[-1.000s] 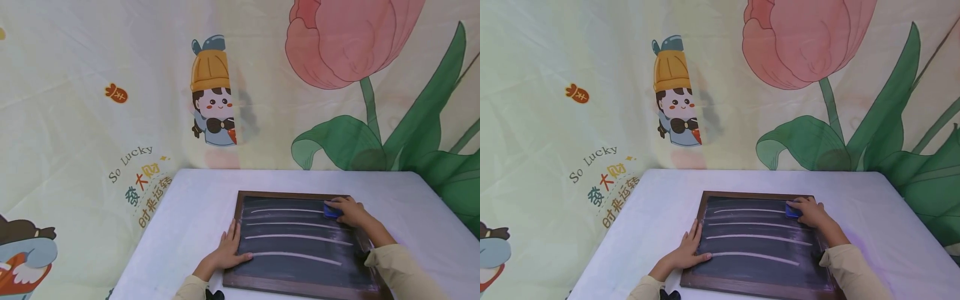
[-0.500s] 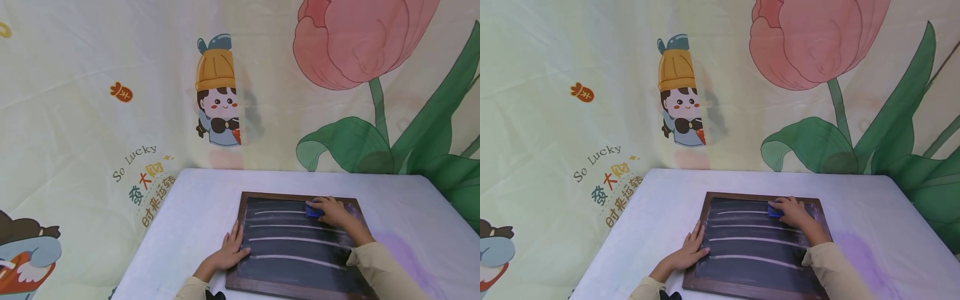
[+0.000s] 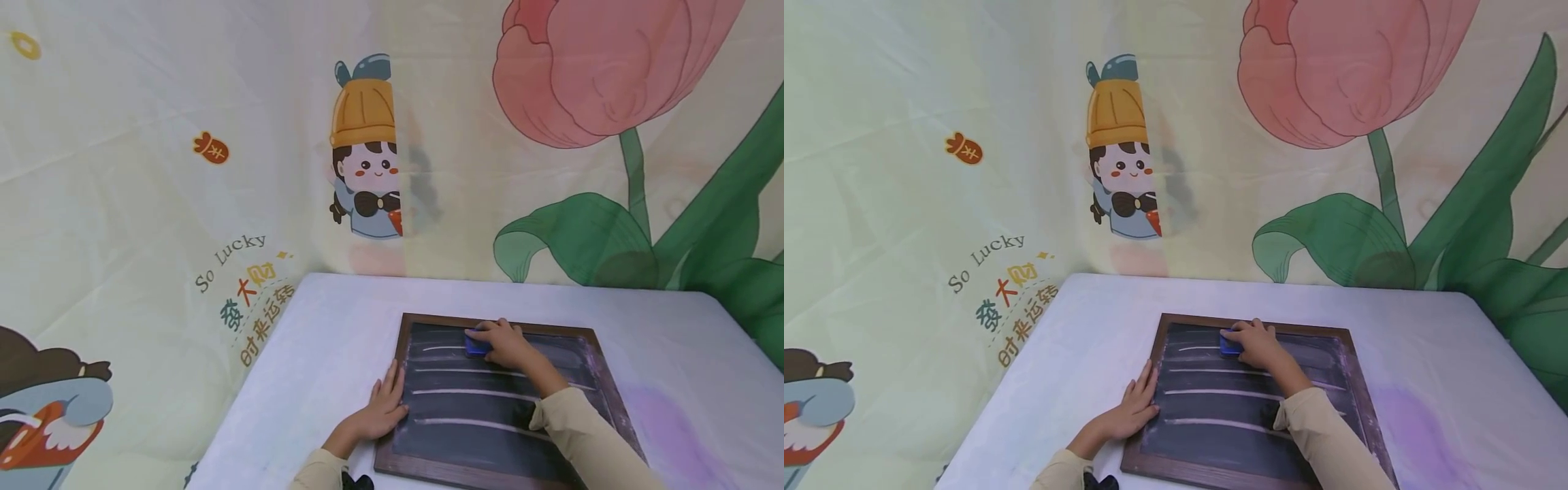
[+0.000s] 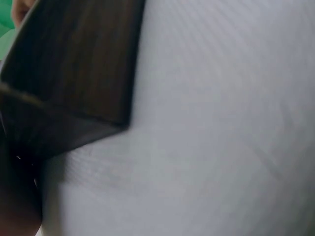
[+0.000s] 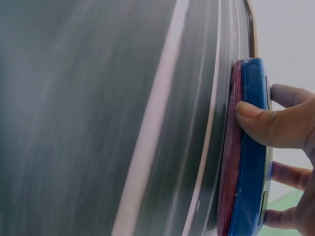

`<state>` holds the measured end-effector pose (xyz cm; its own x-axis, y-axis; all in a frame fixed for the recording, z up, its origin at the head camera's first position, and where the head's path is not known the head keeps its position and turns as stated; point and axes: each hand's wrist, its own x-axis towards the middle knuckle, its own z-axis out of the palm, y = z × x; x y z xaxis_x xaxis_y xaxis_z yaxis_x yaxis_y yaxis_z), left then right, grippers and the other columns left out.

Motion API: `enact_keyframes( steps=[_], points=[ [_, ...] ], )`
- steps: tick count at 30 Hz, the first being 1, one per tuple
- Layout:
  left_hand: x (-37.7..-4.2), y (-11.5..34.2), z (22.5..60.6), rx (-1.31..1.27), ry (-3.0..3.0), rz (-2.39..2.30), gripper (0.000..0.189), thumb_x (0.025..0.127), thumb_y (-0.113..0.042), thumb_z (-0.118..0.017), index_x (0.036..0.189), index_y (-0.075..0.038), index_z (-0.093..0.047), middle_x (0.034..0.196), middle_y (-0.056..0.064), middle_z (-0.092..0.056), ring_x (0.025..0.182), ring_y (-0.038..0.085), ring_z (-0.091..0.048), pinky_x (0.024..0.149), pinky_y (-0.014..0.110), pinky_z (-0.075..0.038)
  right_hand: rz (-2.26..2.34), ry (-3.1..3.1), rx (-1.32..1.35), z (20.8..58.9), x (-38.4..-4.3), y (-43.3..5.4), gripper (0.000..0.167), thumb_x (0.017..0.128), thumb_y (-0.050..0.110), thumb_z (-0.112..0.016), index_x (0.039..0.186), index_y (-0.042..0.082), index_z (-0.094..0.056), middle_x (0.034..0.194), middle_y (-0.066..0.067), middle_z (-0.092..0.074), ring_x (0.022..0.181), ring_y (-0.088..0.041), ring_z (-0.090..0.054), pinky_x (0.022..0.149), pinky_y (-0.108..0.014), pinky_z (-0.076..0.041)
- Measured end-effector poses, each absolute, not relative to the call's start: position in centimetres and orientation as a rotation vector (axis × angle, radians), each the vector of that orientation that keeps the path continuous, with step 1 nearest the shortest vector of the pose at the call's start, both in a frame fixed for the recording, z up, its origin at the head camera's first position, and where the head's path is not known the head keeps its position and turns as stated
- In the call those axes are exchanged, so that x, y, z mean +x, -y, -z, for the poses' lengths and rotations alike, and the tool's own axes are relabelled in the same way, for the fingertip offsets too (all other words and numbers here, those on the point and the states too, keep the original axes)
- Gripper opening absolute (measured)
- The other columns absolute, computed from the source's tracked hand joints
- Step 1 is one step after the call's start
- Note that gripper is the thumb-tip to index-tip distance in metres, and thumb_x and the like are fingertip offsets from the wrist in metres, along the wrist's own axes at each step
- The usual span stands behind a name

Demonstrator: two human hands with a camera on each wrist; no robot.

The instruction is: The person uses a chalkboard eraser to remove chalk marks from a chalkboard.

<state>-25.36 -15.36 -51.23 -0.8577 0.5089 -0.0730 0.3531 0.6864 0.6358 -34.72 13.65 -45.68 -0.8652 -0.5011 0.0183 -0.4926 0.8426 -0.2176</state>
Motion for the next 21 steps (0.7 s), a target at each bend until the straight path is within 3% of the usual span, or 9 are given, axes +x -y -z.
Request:
enact_keyframes(
  steps=[21],
  points=[
    [-25.5,15.3,51.5,0.688,-2.645,-0.914,0.068,0.094,-0.021,-0.036,0.144,0.004,0.002,0.151,0.018,0.017,0.14,0.033,0.009,0.107,0.057,0.004,0.28,-2.943,-0.831,45.9,-35.5,-5.5,0.059,0.077,0.01,-0.071,0.131,0.025,-0.052,0.131,-0.008,-0.049,0.114,-0.035,-0.042,0.087,-0.06,-0.033]
  ],
)
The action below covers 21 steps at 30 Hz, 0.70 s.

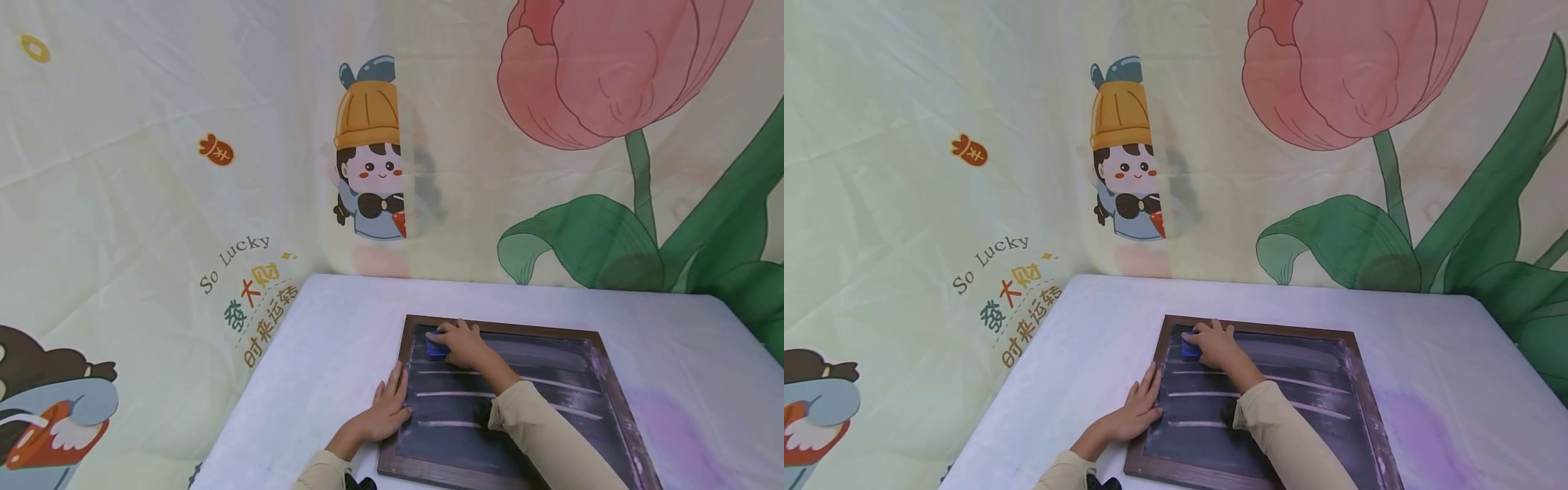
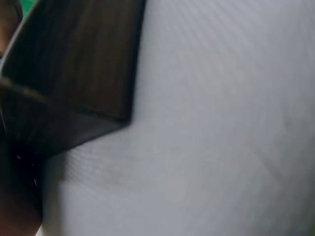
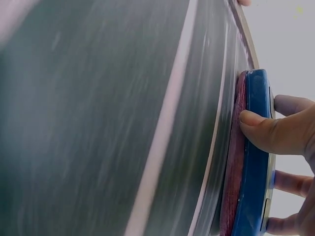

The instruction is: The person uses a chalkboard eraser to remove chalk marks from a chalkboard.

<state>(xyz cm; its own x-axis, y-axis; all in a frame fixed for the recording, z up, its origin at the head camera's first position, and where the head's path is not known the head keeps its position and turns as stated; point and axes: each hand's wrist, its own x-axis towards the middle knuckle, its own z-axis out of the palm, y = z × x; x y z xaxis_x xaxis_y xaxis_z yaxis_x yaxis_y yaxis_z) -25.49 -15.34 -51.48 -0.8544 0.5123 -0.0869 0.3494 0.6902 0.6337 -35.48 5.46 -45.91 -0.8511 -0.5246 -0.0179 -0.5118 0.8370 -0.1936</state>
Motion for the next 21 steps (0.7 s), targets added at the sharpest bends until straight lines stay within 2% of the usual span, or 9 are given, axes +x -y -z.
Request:
enact_keyframes(
  steps=[14,21],
  points=[
    [-25.7,15.6,51.5,0.718,-2.656,-0.923,0.069,0.094,-0.023,-0.039,0.144,0.007,-0.002,0.151,0.022,0.013,0.14,0.036,0.005,0.106,0.06,0.002,0.296,-2.992,-0.809,46.4,-35.1,-2.4,0.057,0.08,0.013,-0.068,0.131,0.029,-0.05,0.134,-0.006,-0.047,0.116,-0.035,-0.04,0.093,-0.063,-0.029],
    [-25.9,15.5,51.5,0.675,-2.629,-0.914,0.075,0.096,-0.039,-0.039,0.144,0.005,-0.002,0.151,0.02,0.014,0.14,0.036,0.004,0.107,0.058,0.002,0.349,-3.004,-0.757,46.8,-34.8,-3.6,0.056,0.081,0.016,-0.068,0.132,0.03,-0.05,0.136,-0.005,-0.046,0.12,-0.036,-0.039,0.097,-0.063,-0.027]
  ],
)
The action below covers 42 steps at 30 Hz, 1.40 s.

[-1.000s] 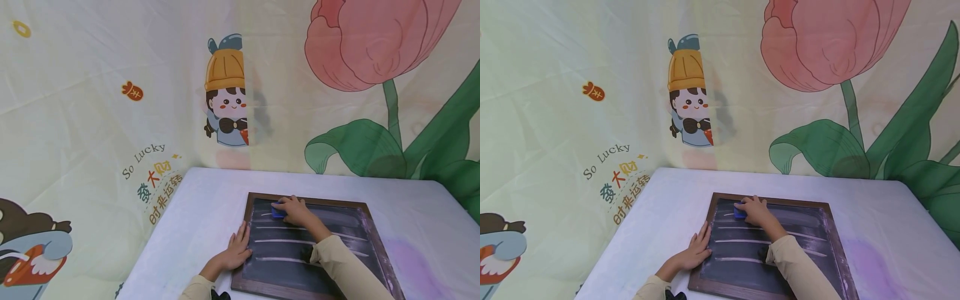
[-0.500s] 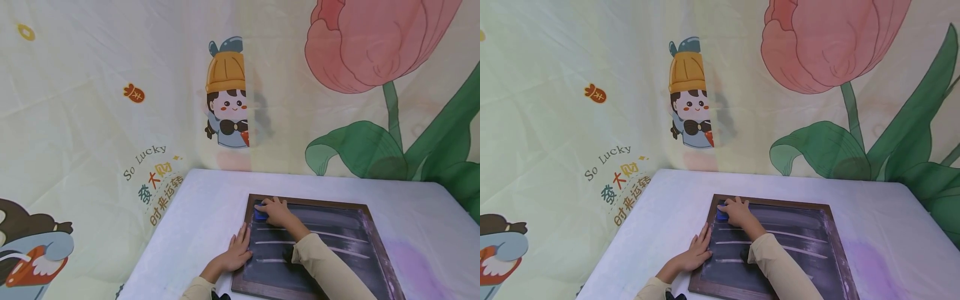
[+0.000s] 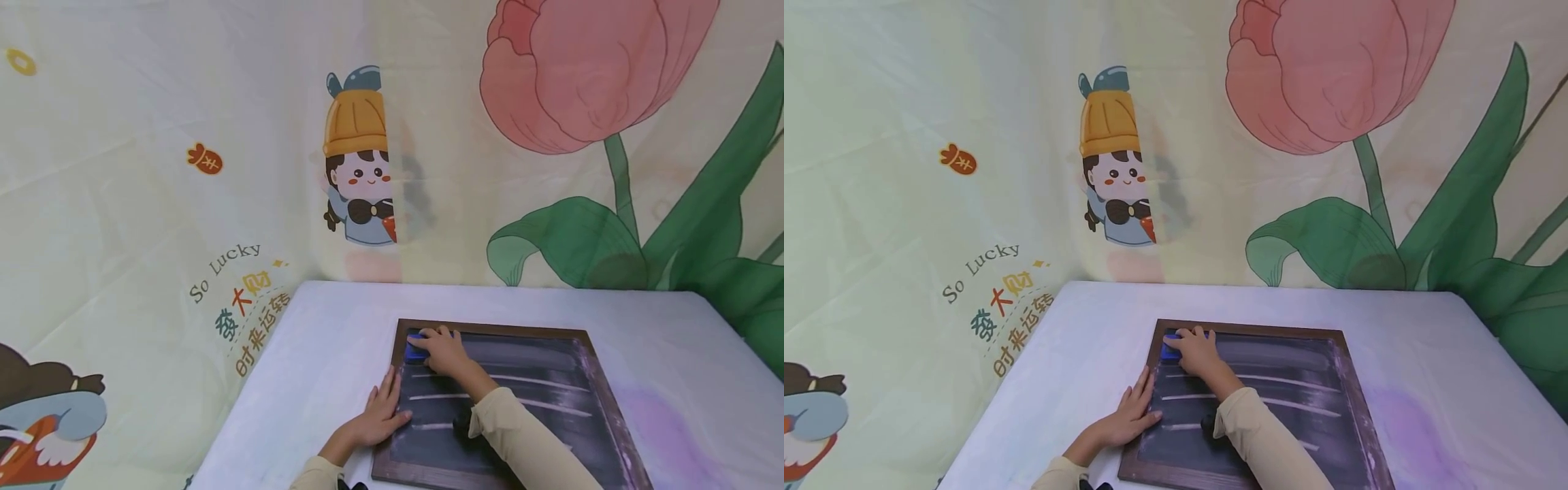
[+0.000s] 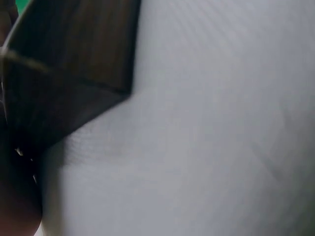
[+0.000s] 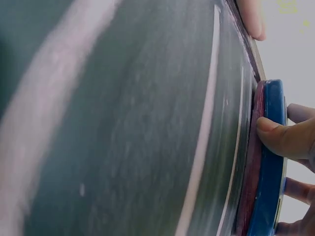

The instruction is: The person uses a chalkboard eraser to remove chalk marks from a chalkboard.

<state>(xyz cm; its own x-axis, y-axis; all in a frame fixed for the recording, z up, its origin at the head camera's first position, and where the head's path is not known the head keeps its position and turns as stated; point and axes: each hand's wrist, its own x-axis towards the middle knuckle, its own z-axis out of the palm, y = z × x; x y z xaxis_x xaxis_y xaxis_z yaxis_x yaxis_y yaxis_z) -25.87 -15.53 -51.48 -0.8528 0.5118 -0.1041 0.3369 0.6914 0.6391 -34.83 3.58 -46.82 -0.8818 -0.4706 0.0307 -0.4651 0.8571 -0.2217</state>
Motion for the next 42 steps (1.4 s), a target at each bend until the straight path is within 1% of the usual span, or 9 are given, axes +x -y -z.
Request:
enact_keyframes(
  steps=[3,8,15,17,22,25,28,32,42],
  points=[
    [-26.0,15.6,51.4,0.669,-2.644,-0.915,0.079,0.095,-0.045,-0.039,0.144,0.005,-0.002,0.151,0.02,0.013,0.14,0.037,0.003,0.107,0.059,0.001,0.368,-3.019,-0.708,46.7,-34.9,-4.8,0.056,0.081,0.015,-0.069,0.131,0.03,-0.05,0.137,-0.006,-0.046,0.122,-0.037,-0.039,0.098,-0.064,-0.025],
    [-26.0,15.9,51.1,0.665,-2.687,-0.896,0.081,0.094,-0.046,-0.04,0.144,0.005,-0.002,0.151,0.021,0.011,0.14,0.037,0.003,0.107,0.059,0.0,0.432,-3.021,-0.69,46.4,-35.0,-8.5,0.055,0.08,0.013,-0.069,0.13,0.026,-0.052,0.136,-0.009,-0.047,0.119,-0.038,-0.04,0.097,-0.065,-0.025],
    [-25.9,16.1,51.1,0.661,-2.703,-0.902,0.081,0.094,-0.046,-0.041,0.144,0.005,-0.003,0.151,0.022,0.01,0.14,0.036,0.003,0.107,0.059,0.0,0.436,-3.066,-0.63,46.6,-34.4,-15.0,0.056,0.079,0.011,-0.069,0.131,0.02,-0.051,0.134,-0.016,-0.047,0.114,-0.043,-0.041,0.092,-0.066,-0.028],
    [-25.9,16.1,51.2,0.661,-2.706,-0.905,0.082,0.094,-0.046,-0.041,0.144,0.005,-0.002,0.151,0.022,0.01,0.14,0.036,0.002,0.107,0.06,0.0,0.431,-3.101,-0.619,46.8,-33.9,-16.9,0.059,0.077,0.011,-0.071,0.131,0.022,-0.051,0.131,-0.017,-0.049,0.111,-0.043,-0.043,0.089,-0.065,-0.031],
    [-25.7,16.3,51.5,0.686,-2.715,-0.915,0.084,0.093,-0.048,-0.041,0.144,0.007,-0.003,0.15,0.025,0.009,0.139,0.039,0.001,0.106,0.061,-0.001,0.436,-3.152,-0.609,47.0,-32.8,-20.9,0.06,0.075,0.009,-0.072,0.13,0.02,-0.052,0.127,-0.02,-0.05,0.107,-0.046,-0.045,0.083,-0.063,-0.035],
    [-25.7,16.4,51.5,0.705,-2.713,-0.916,0.084,0.093,-0.048,-0.042,0.143,0.008,-0.003,0.15,0.025,0.009,0.139,0.04,0.002,0.105,0.062,0.0,0.438,-3.161,-0.576,47.1,-32.1,-22.8,0.057,0.074,0.008,-0.072,0.129,0.013,-0.053,0.127,-0.022,-0.05,0.108,-0.048,-0.045,0.082,-0.063,-0.036],
    [-25.7,16.3,51.4,0.703,-2.706,-0.904,0.084,0.093,-0.047,-0.042,0.144,0.007,-0.003,0.151,0.024,0.01,0.139,0.039,0.002,0.106,0.061,0.0,0.44,-3.168,-0.565,47.2,-31.7,-24.0,0.058,0.073,0.009,-0.073,0.128,0.011,-0.054,0.127,-0.023,-0.05,0.107,-0.048,-0.045,0.081,-0.062,-0.038],
    [-25.7,15.9,51.3,0.695,-2.702,-0.87,0.084,0.093,-0.048,-0.042,0.144,0.005,-0.002,0.151,0.022,0.011,0.14,0.037,0.002,0.106,0.06,-0.001,0.478,-3.13,-0.564,47.3,-31.5,-24.8,0.058,0.073,0.009,-0.073,0.128,0.011,-0.054,0.128,-0.024,-0.049,0.108,-0.048,-0.044,0.082,-0.062,-0.037],
    [-25.7,15.1,51.4,0.681,-2.704,-0.863,0.086,0.092,-0.047,-0.045,0.144,0.005,-0.002,0.151,0.023,0.01,0.14,0.036,0.002,0.107,0.059,-0.002,0.583,-3.053,-0.538,47.0,-31.8,-25.7,0.058,0.072,0.011,-0.074,0.127,0.009,-0.055,0.128,-0.024,-0.05,0.107,-0.047,-0.045,0.08,-0.061,-0.036]
  ],
)
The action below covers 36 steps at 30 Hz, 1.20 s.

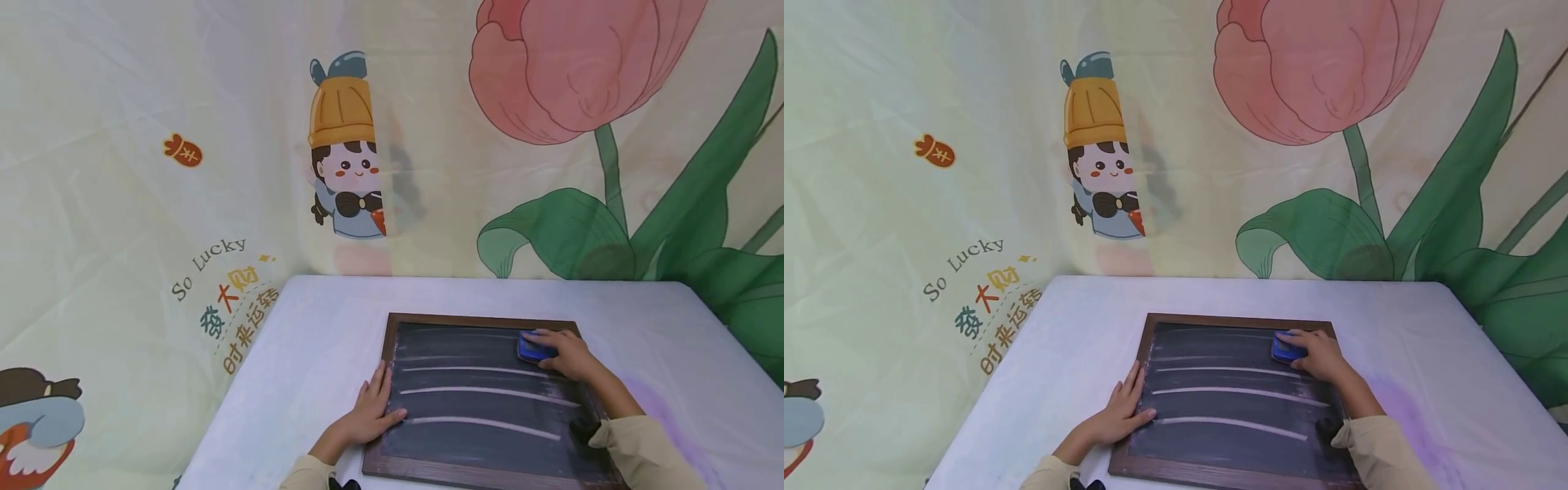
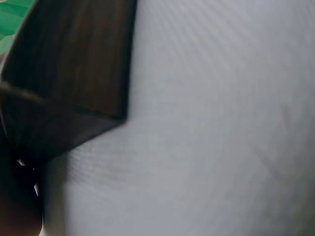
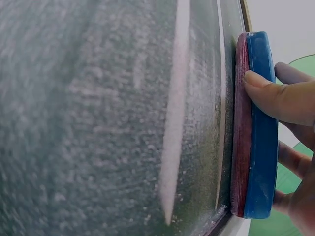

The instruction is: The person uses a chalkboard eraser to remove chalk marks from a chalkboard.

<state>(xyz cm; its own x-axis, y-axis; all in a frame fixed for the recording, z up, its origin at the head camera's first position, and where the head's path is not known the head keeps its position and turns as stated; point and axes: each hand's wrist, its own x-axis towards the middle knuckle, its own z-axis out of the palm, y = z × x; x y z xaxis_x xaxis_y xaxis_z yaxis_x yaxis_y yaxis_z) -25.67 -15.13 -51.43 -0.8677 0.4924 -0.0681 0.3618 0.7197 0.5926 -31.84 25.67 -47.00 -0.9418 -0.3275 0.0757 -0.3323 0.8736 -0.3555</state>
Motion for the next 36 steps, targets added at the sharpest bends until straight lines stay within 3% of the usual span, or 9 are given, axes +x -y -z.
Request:
enact_keyframes(
  steps=[15,25,36],
  points=[
    [-25.5,15.1,51.4,0.677,-2.72,-0.852,0.088,0.091,-0.047,-0.047,0.144,0.006,-0.002,0.151,0.023,0.011,0.14,0.037,0.001,0.107,0.06,-0.003,-0.571,3.057,0.5,46.9,-32.6,-24.1,0.058,0.071,0.015,-0.075,0.126,0.012,-0.056,0.13,-0.021,-0.05,0.106,-0.045,-0.045,0.079,-0.06,-0.036],
    [-25.5,15.0,51.5,0.683,-2.721,-0.845,0.087,0.091,-0.047,-0.047,0.144,0.006,-0.003,0.151,0.023,0.011,0.14,0.038,0.002,0.106,0.06,-0.003,-0.651,3.081,0.56,46.8,-33.4,-18.9,0.057,0.074,0.011,-0.073,0.128,0.016,-0.055,0.134,-0.017,-0.048,0.109,-0.039,-0.041,0.086,-0.063,-0.026],
    [-25.6,14.8,51.8,0.7,-2.724,-0.861,0.085,0.092,-0.045,-0.046,0.144,0.007,-0.002,0.15,0.024,0.011,0.139,0.038,0.002,0.106,0.061,-0.003,-0.59,3.061,0.673,46.9,-34.3,-12.9,0.055,0.076,0.014,-0.073,0.127,0.022,-0.055,0.136,-0.009,-0.048,0.11,-0.033,-0.041,0.088,-0.056,-0.026]
  ],
)
